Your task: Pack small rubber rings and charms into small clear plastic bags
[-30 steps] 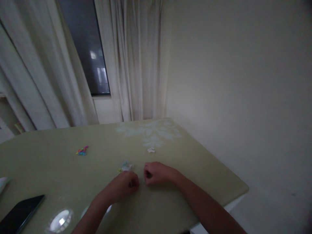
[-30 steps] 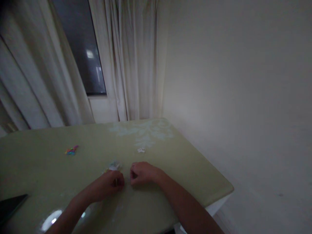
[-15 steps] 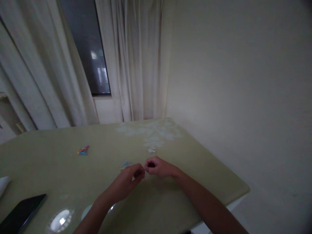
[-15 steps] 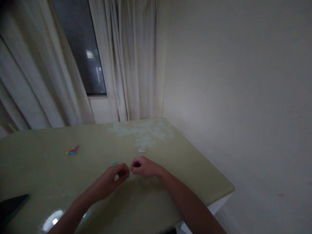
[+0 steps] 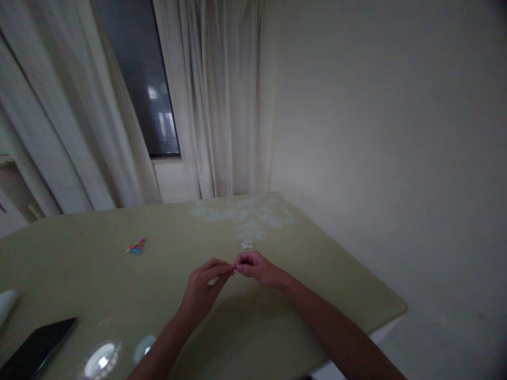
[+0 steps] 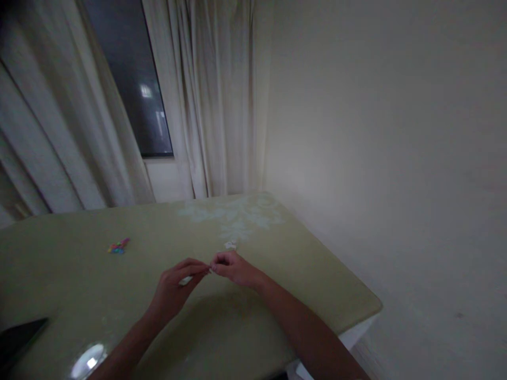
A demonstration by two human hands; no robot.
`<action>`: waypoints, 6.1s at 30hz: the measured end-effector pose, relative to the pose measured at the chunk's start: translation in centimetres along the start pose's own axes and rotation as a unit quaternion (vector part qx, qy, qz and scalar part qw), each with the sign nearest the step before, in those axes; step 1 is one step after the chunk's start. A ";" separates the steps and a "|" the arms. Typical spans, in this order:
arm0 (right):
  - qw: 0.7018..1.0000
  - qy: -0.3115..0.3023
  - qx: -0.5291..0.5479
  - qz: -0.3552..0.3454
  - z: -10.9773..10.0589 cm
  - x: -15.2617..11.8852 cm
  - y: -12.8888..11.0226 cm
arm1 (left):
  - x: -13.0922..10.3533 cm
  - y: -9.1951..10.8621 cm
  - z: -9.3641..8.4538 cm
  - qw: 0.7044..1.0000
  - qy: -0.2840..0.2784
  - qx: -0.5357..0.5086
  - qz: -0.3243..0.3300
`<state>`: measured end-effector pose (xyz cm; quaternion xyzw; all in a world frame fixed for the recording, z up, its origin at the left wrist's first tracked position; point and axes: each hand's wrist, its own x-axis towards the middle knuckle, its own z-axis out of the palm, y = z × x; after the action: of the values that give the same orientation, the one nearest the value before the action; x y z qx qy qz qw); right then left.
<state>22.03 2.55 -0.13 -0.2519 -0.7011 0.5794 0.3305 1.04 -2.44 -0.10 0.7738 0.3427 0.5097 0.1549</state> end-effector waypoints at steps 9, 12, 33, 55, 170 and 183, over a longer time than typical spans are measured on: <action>0.999 0.002 0.047 0.016 0.4 0.1 0.8 | -0.2 0.1 0.2 0.998 0.024 0.038 0.051; 0.997 0.010 0.066 0.028 0.6 0.0 0.8 | -0.6 -0.2 0.4 0.995 0.025 0.066 0.070; 0.982 0.185 -0.032 0.031 -0.5 1.4 2.9 | 1.2 -2.6 -7.2 0.897 -0.271 0.348 -0.031; 0.857 0.252 -0.447 0.037 -5.3 0.9 5.5 | 0.6 -4.4 -6.7 0.946 -0.229 0.219 -0.075; 0.922 -0.079 -0.361 -0.113 2.1 1.3 1.8 | -1.1 -3.2 0.4 0.957 -0.262 0.107 -0.063; 0.930 -0.079 -0.343 -0.102 1.0 1.3 2.2 | -1.3 -3.0 0.6 0.956 -0.262 0.116 -0.059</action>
<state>20.32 3.28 -2.13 -0.2306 -0.9030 0.2844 0.2249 0.19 -1.11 -2.97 0.8714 0.3918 0.2354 0.1780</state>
